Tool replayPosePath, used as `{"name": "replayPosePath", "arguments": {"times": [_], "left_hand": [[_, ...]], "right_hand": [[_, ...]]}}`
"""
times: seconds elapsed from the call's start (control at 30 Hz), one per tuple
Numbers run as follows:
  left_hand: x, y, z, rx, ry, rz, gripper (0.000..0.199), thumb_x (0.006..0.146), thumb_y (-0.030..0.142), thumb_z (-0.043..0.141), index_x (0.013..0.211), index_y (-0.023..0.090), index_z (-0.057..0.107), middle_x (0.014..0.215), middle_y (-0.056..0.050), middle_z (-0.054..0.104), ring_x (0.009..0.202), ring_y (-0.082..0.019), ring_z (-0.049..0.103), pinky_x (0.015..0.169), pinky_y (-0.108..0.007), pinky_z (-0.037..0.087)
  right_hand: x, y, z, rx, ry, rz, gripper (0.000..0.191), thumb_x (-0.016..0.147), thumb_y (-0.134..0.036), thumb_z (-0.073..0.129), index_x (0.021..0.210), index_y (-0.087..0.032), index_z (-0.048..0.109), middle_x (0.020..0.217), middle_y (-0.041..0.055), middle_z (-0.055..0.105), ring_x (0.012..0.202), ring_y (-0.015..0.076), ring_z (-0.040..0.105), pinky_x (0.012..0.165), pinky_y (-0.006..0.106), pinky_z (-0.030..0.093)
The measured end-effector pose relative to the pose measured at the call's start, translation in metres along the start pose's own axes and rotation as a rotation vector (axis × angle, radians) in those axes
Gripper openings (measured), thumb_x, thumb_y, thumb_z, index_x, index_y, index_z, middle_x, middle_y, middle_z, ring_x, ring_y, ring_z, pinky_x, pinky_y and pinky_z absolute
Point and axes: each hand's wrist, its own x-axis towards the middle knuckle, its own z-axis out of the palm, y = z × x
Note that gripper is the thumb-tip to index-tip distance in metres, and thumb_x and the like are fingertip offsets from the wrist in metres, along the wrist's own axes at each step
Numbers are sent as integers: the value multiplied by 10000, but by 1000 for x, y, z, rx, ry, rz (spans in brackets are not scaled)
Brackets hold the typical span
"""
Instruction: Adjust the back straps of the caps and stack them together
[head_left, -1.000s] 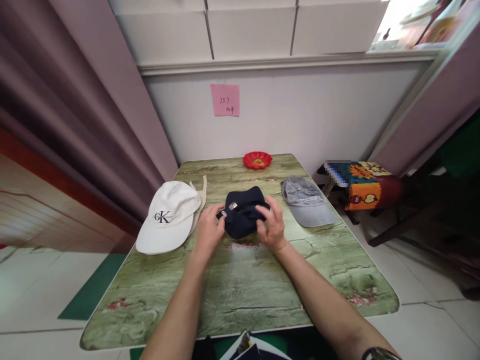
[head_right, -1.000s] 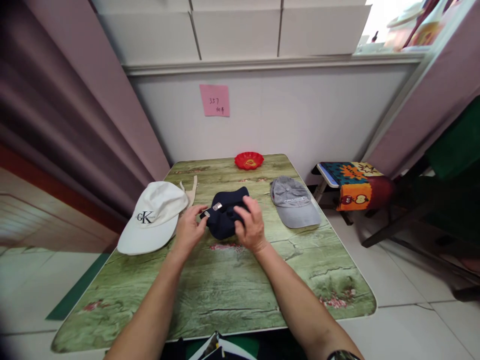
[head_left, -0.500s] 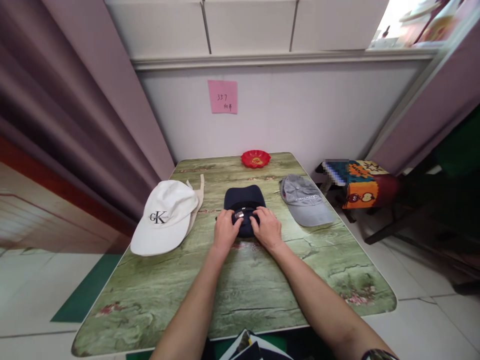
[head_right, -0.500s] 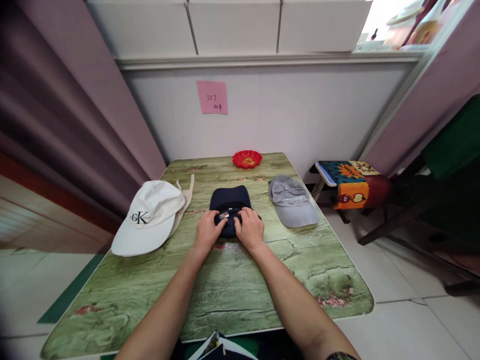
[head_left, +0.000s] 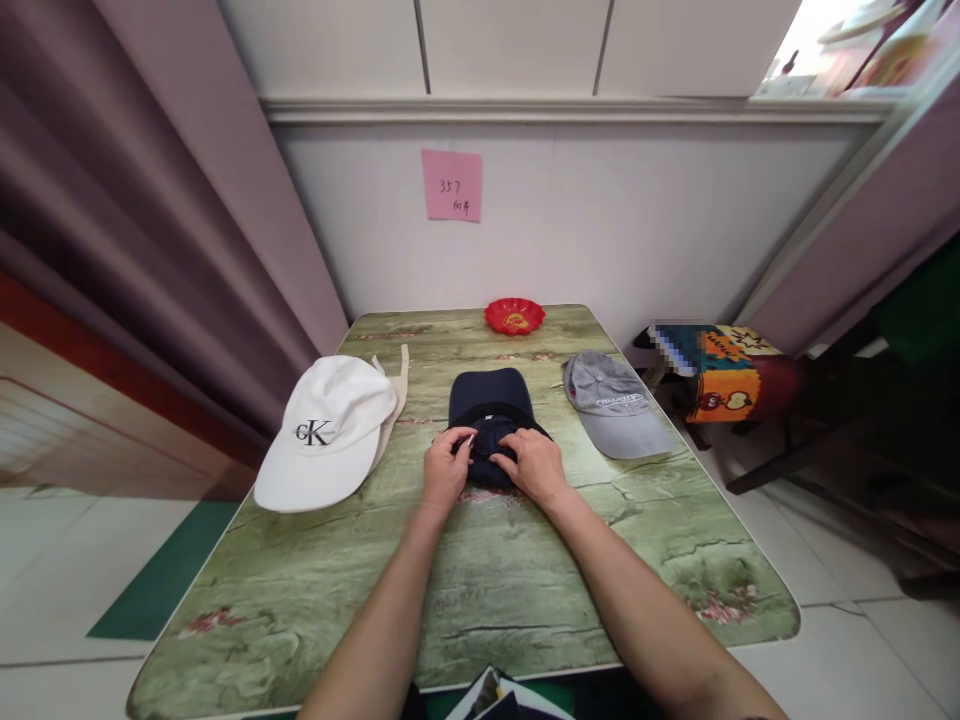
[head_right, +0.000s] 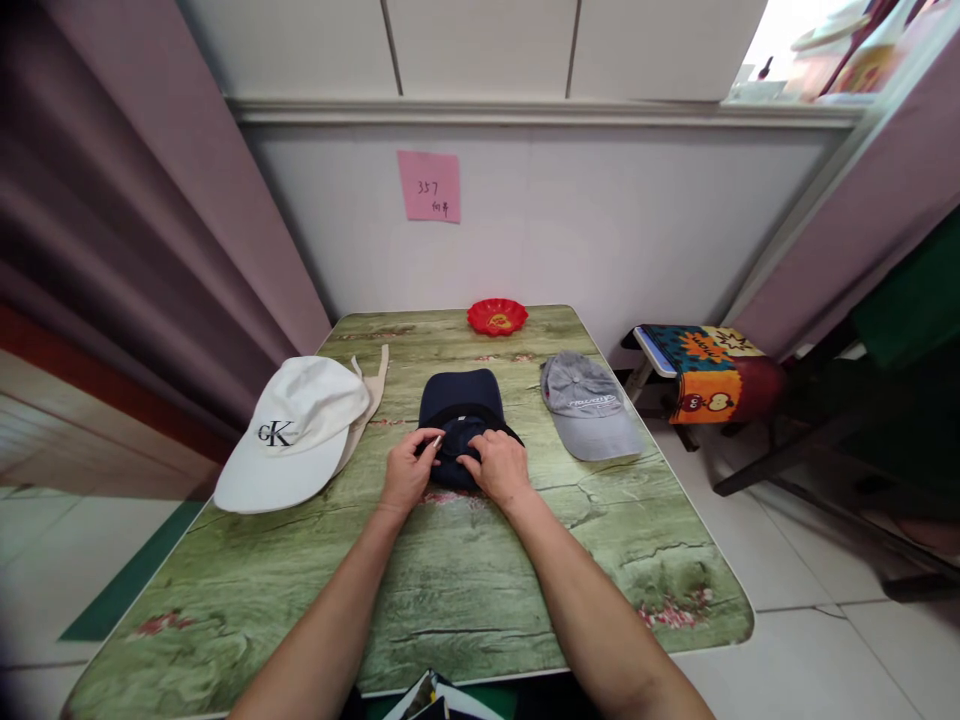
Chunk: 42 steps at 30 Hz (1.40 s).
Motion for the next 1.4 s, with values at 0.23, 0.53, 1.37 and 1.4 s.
{"name": "replayPosePath", "arguments": {"times": [0.23,0.53,1.37,1.4], "left_hand": [[1,2,1,-245,-19,-94,172,814,288,619,952,200,568,798,27,589,543,-80,521,446,-180,461],[2,-2,-9,-304,-56,-164,243,764,369,707,904,189,622,705,29,590,491,-69,436,434,-186,337],[-5,-3,-1,149,-43,133,281,693,317,785,926,207,673,877,-37,659,803,-190,615,669,-278,489],[-5,-4,-1,177,-45,150,288,692,304,786,939,210,670,887,-39,657,818,-196,616,670,-280,489]], "right_hand": [[2,1,9,597,174,133,164,906,-350,563,901,-232,677,814,22,717,732,175,645,711,283,458],[12,10,9,1572,71,377,143,712,-220,547,847,-195,590,675,-25,634,461,81,475,463,203,383],[6,5,6,1279,-81,256,306,839,-487,550,854,-191,623,539,-51,545,385,66,280,389,214,189],[6,5,6,1282,-82,256,303,839,-488,546,844,-193,615,536,-52,541,384,68,279,391,214,192]]}}
